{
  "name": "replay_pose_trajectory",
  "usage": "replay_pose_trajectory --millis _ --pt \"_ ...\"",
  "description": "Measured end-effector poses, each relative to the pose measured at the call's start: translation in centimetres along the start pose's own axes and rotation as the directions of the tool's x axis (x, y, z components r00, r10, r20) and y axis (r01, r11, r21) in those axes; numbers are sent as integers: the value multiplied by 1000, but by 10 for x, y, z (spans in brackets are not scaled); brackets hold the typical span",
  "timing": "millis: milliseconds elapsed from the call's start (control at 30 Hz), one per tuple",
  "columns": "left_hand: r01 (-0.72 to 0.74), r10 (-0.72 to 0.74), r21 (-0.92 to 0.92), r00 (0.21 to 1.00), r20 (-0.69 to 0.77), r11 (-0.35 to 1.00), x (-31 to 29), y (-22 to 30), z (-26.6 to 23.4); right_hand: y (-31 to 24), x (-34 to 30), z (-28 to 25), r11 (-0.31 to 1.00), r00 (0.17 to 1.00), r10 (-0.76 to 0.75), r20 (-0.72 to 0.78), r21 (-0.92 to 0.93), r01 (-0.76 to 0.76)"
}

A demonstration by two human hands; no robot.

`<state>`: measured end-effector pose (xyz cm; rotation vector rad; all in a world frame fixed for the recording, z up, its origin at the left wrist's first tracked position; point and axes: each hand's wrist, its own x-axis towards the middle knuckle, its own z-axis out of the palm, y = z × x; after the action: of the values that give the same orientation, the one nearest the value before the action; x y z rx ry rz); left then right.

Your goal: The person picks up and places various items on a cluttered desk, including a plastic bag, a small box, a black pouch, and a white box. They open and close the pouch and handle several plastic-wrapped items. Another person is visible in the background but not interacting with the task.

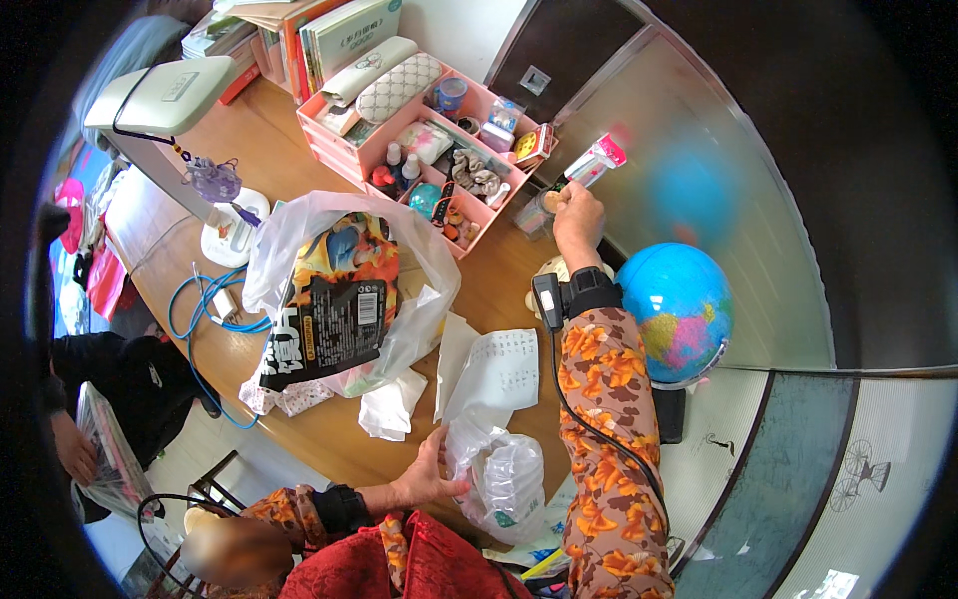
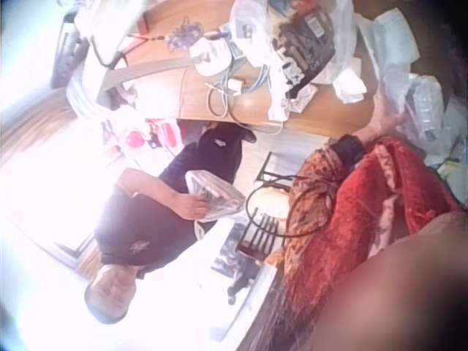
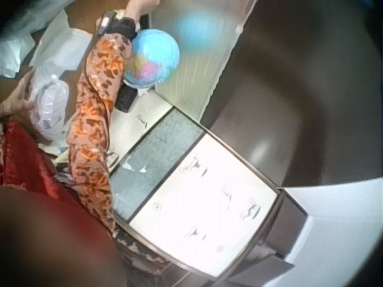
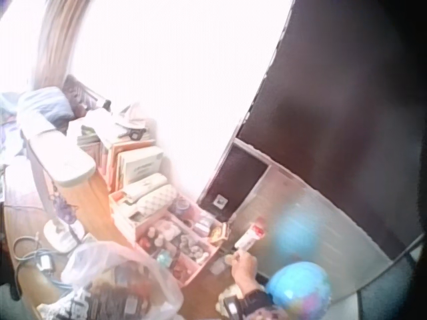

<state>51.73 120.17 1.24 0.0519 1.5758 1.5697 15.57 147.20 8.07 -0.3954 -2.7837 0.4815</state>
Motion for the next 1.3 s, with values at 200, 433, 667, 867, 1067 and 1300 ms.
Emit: replay_pose_trajectory --millis 200,433,667,867,1067,1300 --pt "27 -27 23 1000 -10 999 2 0 -1 -5 1 1 989 995 -99 9 -114 99" --pt "21 -21 22 999 -32 1000 4 -3 1 -5 4 7 973 989 -141 31 -180 145" --pt "18 -19 -52 999 -27 998 9 -7 5 -5 4 8 975 993 -112 40 -189 118" --pt "-31 34 31 995 -93 999 12 -11 10 -9 -1 1 977 987 -159 18 -141 160" --pt "-212 176 -259 972 -154 942 20 -11 16 -32 -27 -66 975 975 -179 133 160 157" --pt "-16 -13 -394 998 -69 919 -15 41 19 -50 -212 -231 825 787 -329 522 564 -29"
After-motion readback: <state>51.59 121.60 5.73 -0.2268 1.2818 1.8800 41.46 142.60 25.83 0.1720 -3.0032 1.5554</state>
